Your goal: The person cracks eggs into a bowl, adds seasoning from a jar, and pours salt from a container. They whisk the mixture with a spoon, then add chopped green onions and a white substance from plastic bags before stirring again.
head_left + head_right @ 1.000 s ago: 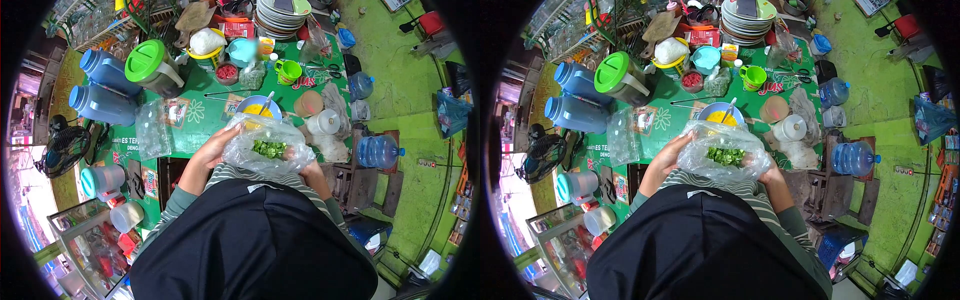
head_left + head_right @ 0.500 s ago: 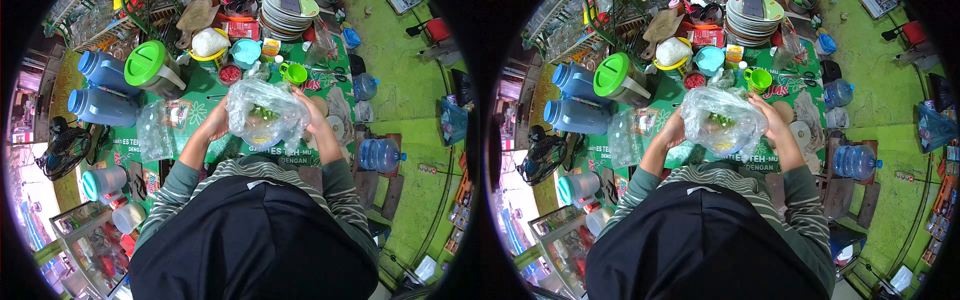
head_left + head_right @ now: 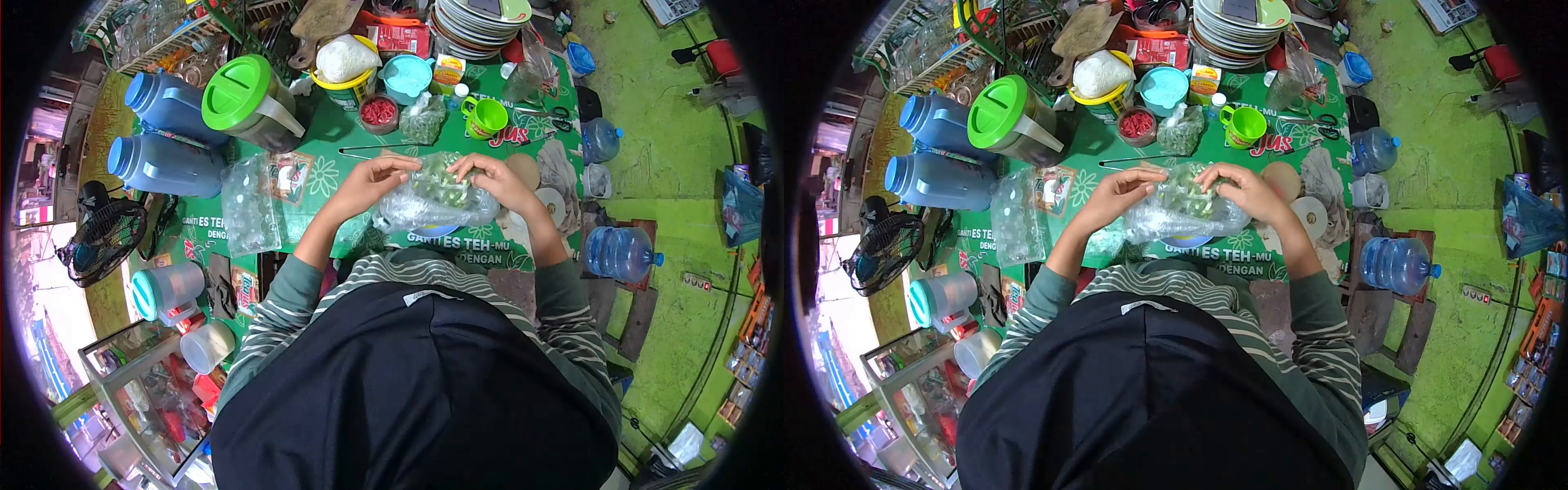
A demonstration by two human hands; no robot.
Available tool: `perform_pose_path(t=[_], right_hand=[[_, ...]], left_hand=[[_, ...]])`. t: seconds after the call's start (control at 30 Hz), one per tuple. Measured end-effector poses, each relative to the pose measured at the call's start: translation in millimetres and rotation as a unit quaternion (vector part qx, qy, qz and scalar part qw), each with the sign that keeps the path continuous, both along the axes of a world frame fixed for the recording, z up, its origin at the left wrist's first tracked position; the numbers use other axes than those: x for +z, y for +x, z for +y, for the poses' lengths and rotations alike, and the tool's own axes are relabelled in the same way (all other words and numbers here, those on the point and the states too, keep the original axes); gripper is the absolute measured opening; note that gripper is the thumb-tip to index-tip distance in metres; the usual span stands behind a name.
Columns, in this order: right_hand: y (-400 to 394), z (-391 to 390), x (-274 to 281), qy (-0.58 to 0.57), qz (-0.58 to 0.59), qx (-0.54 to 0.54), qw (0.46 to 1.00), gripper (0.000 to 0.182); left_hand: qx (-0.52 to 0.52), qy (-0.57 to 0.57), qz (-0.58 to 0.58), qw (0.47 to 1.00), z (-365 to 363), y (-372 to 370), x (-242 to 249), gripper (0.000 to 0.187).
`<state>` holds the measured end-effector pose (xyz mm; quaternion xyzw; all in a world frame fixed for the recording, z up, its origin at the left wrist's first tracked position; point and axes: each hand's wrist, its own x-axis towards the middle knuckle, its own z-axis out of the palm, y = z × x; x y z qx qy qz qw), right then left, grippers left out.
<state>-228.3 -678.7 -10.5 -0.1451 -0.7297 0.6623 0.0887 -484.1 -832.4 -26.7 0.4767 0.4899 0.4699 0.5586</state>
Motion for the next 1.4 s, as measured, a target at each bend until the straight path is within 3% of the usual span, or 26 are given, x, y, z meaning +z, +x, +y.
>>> perform_pose_path(t=[0.07, 0.13, 0.23, 0.47, 0.53, 0.63, 0.67, 0.73, 0.77, 0.8, 0.87, 1.0, 1.07, 1.1, 1.17, 1.33, 1.4], right_hand=[[1, -10, 11, 0.027, -0.008, -0.019, 0.999, 0.019], [1, -18, 26, 0.157, -0.029, -0.008, 0.987, 0.017], [3, -33, 36, 0.218, -0.05, -0.058, 0.973, 0.015], [21, -38, 21, 0.133, -0.042, -0.116, 0.983, 0.015], [26, -43, 19, 0.186, -0.05, -0.144, 0.971, 0.015], [35, -37, 18, 0.26, -0.061, -0.181, 0.946, 0.014], [34, -38, 15, 0.261, -0.06, -0.18, 0.946, 0.014], [29, -46, 14, 0.152, -0.027, -0.2, 0.968, 0.013], [27, -51, 16, 0.258, -0.066, -0.194, 0.944, 0.015], [28, -50, 12, 0.259, -0.065, -0.195, 0.944, 0.015], [28, -46, 0, 0.092, -0.006, -0.267, 0.959, 0.016], [19, -56, 19, 0.173, -0.089, -0.276, 0.941, 0.016], [15, -56, 16, 0.165, -0.069, -0.289, 0.94, 0.015], [14, -56, 15, 0.158, -0.05, -0.303, 0.939, 0.014], [12, -57, 11, 0.154, -0.038, -0.307, 0.938, 0.013], [13, -52, -4, 0.128, -0.015, -0.334, 0.934, 0.011], [18, -46, -10, 0.06, -0.025, -0.398, 0.915, 0.011]], left_hand=[[0.015, -0.028, -0.014, 0.999, -3, 7, -1, 0.022], [0.073, 0.048, -0.032, 0.996, -5, 12, -9, 0.022], [0.142, 0.008, -0.014, 0.99, -14, 19, -2, 0.021], [0.163, -0.011, 0.109, 0.981, -24, 17, -23, 0.012], [0.189, 0.089, 0.209, 0.955, -25, 19, -17, 0.014], [0.171, 0.087, 0.223, 0.956, -25, 20, -16, 0.013], [0.173, 0.087, 0.223, 0.955, -25, 22, -15, 0.013], [0.167, 0.096, 0.253, 0.948, -23, 29, -14, 0.014], [0.172, 0.096, 0.261, 0.945, -22, 31, -14, 0.013], [0.171, 0.098, 0.261, 0.945, -22, 32, -14, 0.013], [0.179, 0.106, 0.235, 0.949, -20, 32, -14, 0.012], [0.242, 0.108, 0.236, 0.935, -21, 38, 8, 0.015], [0.282, 0.126, 0.358, 0.881, -27, 37, 11, 0.021], [0.281, 0.126, 0.358, 0.882, -31, 37, 19, 0.021], [0.147, 0.074, 0.514, 0.842, -40, 37, 36, 0.022], [0.143, 0.028, 0.498, 0.855, -50, 33, 14, 0.02], [0.15, 0.003, 0.48, 0.864, -50, 31, 12, 0.017]])
